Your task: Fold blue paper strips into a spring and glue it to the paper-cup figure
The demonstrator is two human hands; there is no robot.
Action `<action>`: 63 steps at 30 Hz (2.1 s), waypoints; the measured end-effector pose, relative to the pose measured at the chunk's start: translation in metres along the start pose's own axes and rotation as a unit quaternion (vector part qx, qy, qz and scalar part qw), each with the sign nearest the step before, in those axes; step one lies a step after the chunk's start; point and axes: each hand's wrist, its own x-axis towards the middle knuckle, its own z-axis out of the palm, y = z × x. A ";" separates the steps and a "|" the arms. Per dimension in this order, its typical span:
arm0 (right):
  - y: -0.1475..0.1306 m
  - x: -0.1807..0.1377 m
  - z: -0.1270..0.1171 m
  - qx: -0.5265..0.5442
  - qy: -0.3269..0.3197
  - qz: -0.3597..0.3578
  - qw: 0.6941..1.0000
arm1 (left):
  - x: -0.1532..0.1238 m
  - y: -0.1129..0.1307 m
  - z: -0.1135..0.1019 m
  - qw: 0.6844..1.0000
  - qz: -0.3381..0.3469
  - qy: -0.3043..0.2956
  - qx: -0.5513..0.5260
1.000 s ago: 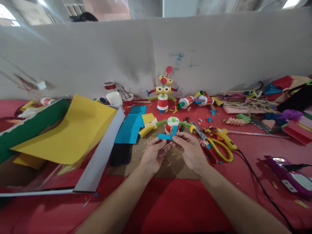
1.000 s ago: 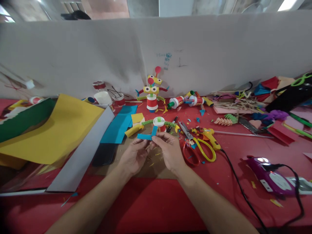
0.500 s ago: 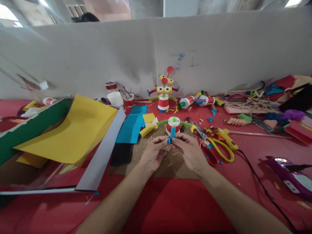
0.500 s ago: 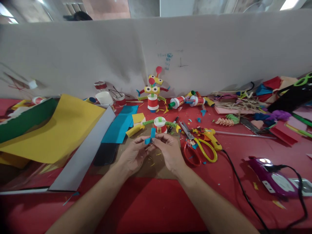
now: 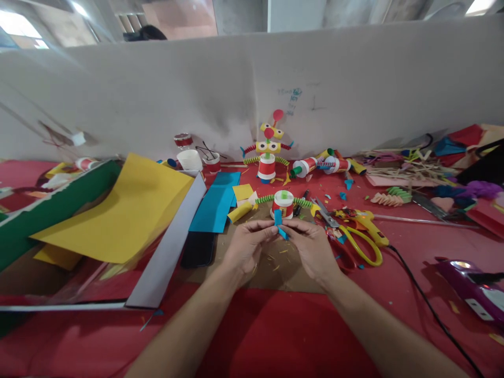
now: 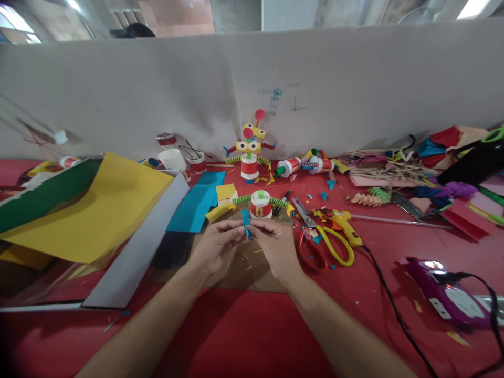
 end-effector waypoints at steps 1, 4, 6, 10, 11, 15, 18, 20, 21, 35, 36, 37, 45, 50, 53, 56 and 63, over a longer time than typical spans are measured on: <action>0.000 0.000 -0.001 -0.015 -0.007 -0.013 1.000 | 0.001 -0.001 -0.001 1.000 0.002 -0.003 0.001; -0.001 0.001 -0.002 -0.050 -0.025 -0.044 0.997 | 0.003 -0.003 -0.003 1.000 0.007 -0.001 0.001; -0.002 0.001 -0.003 -0.050 -0.037 -0.048 0.997 | 0.005 -0.004 -0.004 1.000 0.012 0.011 -0.006; 0.000 -0.001 -0.003 -0.019 -0.064 -0.028 0.997 | 0.006 -0.007 -0.004 0.998 0.031 0.046 -0.021; 0.000 -0.002 -0.003 -0.012 -0.060 -0.023 0.998 | 0.005 -0.008 -0.003 0.998 0.036 0.055 -0.025; 0.003 -0.002 -0.001 -0.020 -0.013 -0.014 1.000 | 0.003 -0.010 0.000 0.997 0.042 0.052 -0.051; 0.003 0.000 -0.002 -0.025 -0.006 -0.001 1.000 | 0.002 -0.010 0.002 0.996 0.035 0.045 -0.069; 0.002 0.000 -0.002 -0.025 -0.004 -0.002 1.000 | 0.002 -0.009 0.003 0.996 0.032 0.044 -0.072; 0.002 0.000 -0.003 -0.028 -0.004 -0.006 1.000 | 0.002 -0.008 0.003 0.996 0.031 0.042 -0.071; 0.001 0.000 -0.002 -0.009 0.020 -0.027 0.999 | -0.007 -0.006 0.011 0.999 0.038 -0.033 0.000; 0.001 0.000 -0.003 -0.015 0.016 -0.027 0.999 | -0.007 -0.005 0.011 0.999 0.035 -0.031 0.007; 0.002 0.000 -0.004 -0.023 0.015 -0.028 0.999 | -0.007 -0.004 0.010 0.999 0.027 -0.027 0.011; 0.005 0.001 -0.005 -0.067 0.016 -0.050 0.996 | -0.006 -0.002 0.009 1.000 0.005 -0.003 0.011; 0.003 -0.001 -0.003 -0.095 0.008 -0.063 0.993 | -0.006 -0.005 0.005 0.999 0.035 0.000 0.018; 0.002 -0.001 -0.003 -0.077 0.008 -0.062 0.995 | -0.006 -0.005 0.006 0.999 0.039 -0.001 0.002; 0.003 -0.001 -0.002 -0.065 0.020 -0.057 0.996 | -0.006 -0.003 0.009 0.999 0.025 0.001 -0.037; 0.002 -0.003 -0.003 -0.175 0.002 -0.136 0.975 | -0.002 -0.005 0.005 0.992 -0.045 0.009 -0.116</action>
